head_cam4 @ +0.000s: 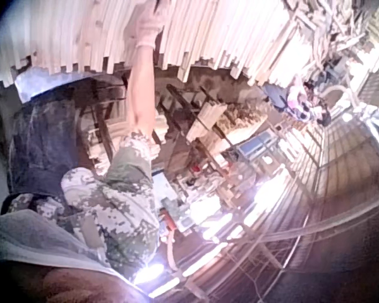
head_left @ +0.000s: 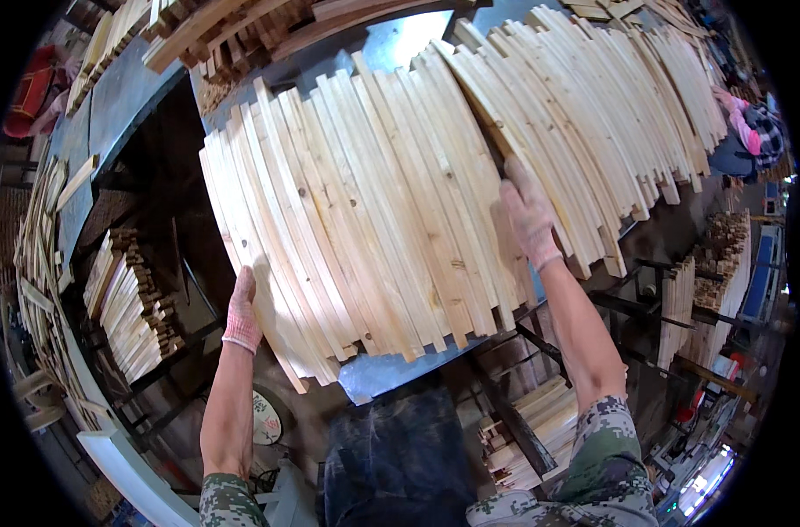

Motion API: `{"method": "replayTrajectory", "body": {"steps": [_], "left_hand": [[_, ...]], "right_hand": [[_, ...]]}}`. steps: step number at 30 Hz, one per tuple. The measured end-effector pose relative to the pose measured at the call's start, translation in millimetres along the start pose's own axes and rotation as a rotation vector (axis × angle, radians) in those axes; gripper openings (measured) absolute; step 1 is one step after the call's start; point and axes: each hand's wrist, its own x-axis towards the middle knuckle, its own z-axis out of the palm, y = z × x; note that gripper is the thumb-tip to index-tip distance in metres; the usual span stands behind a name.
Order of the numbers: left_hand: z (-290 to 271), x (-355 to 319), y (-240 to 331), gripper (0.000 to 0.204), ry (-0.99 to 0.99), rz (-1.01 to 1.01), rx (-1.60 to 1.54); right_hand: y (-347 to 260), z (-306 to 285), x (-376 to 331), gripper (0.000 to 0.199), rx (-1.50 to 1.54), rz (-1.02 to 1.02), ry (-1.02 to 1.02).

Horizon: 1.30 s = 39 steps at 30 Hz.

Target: The person repeatedly picks up stacks of light-colored wooden slats from a metal table and places them onto a moving conveyor belt. The person wears pink gloves and a camouflage shirt while performing this repetitive stacking task in a workshop environment.

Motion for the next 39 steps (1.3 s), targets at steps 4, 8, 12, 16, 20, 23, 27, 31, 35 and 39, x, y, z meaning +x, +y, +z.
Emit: {"method": "replayTrajectory", "body": {"steps": [4,8,12,16,20,23,27,31,35,39], "left_hand": [[6,-2,1,0.075,0.044,-0.02,0.032],[8,-19,5,0.07,0.004,-0.046,0.097],[-6,-61,-10,0.067,0.013,-0.119,0.073],[-19,-106,-32,0.081,-0.058,-0.161,0.122],[-24,-134,-51,0.064,-0.081,-0.206,0.148],[-26,-149,-65,0.075,-0.116,-0.214,0.078],[-19,-166,-58,0.076,-0.126,-0.206,0.004],[-24,-195,-44,0.072,-0.101,-0.194,0.016],[-38,-230,-28,0.068,-0.049,-0.097,0.107],[-72,-293,2,0.06,0.024,-0.015,0.136]], "right_hand": [[-29,18,9,0.075,0.399,0.178,-0.132],[-21,10,-23,0.081,0.535,0.276,-0.144],[-17,3,-99,0.085,0.585,0.425,-0.074],[-18,-18,-172,0.079,0.54,0.667,-0.159],[-18,-30,-210,0.068,0.469,0.76,-0.222],[-25,-38,-215,0.068,0.569,0.846,-0.24],[-60,-43,-225,0.066,0.656,0.821,-0.244],[-83,-39,-232,0.066,0.665,0.814,-0.25],[-81,-33,-228,0.057,0.613,0.759,-0.309],[-119,-3,-228,0.038,0.631,0.583,-0.398]]}}
